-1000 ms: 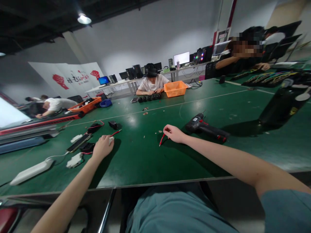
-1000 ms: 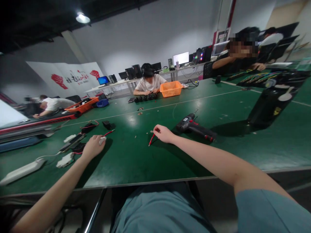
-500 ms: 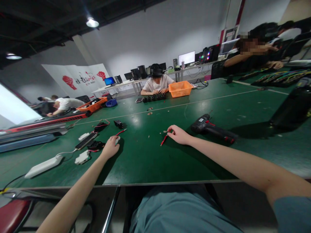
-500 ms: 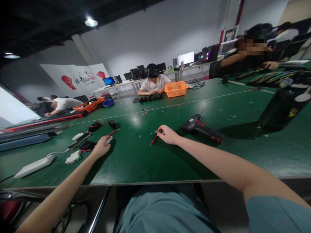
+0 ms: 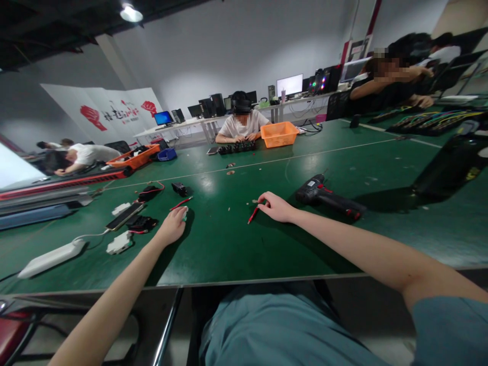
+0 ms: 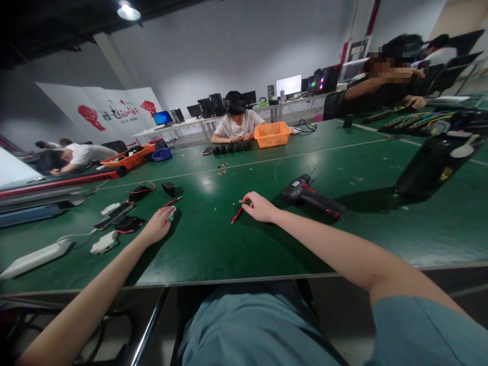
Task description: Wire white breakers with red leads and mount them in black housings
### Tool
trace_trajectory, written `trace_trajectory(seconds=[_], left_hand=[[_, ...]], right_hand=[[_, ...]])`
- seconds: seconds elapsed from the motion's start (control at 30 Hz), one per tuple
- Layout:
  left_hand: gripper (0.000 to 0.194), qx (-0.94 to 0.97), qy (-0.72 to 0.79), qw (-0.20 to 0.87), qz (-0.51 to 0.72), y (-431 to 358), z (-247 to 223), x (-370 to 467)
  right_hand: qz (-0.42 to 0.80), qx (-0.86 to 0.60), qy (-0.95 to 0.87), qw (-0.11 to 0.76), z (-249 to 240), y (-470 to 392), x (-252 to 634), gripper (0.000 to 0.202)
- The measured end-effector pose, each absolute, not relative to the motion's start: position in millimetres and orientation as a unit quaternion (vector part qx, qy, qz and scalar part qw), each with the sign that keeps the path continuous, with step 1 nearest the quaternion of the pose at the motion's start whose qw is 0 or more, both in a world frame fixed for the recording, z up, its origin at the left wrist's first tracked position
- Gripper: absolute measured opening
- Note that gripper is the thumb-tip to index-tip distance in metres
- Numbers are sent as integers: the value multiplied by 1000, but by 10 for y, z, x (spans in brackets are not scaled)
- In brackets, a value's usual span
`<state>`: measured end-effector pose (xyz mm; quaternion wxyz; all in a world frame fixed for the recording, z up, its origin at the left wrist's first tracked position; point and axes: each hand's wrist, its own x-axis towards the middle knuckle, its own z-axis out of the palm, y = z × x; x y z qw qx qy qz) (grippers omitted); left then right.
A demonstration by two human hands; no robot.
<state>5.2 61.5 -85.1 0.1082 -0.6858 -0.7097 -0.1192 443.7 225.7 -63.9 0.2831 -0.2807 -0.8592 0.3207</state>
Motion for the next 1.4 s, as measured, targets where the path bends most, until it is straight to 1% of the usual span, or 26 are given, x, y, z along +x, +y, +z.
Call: trace_trajectory(seconds=[0.2,0.4,0.5,0.67,0.8,0.9,0.97,1.03,1.1,1.2,1.27,1.4], left_hand=[[44,-720,-672,133,-110,662,-702,-40],[49,-695,-694,178,-60,874,-521,-19],[48,-678,-707,197,-39,1006,-465,22],[45,-657,-728,189,-37,1122,-433,107],[46,-639,-745,183,-53,1034,-383,156],[48,-586,-775,229,-60,864,-305,80],[53,-500,-816,284,-64,727,-264,-56],[60,-402,-861,303,-66,604,-251,-239],[72,-322,-910,255,-62,519,-265,-423],[85,-268,-957,93,-56,476,-304,-616],[84,-275,-958,43,-64,486,-319,-667],[70,-301,-949,57,-73,516,-289,-630]], right_hand=[[287,-281,-880,253,-608,2230,4451,23],[253,-261,-905,220,-516,2171,4470,25],[248,-257,-910,212,-474,2144,4471,25],[244,-252,-914,205,-444,2130,4472,27],[235,-241,-920,202,-451,2141,4480,28],[228,-237,-922,203,-458,2139,4479,28],[227,-235,-924,200,-459,2133,4473,28],[225,-230,-926,199,-460,2128,4466,28],[221,-226,-927,202,-463,2129,4460,27],[216,-223,-928,207,-469,2138,4461,27],[218,-223,-928,202,-473,2143,4466,27],[219,-222,-928,204,-479,2140,4468,27]])
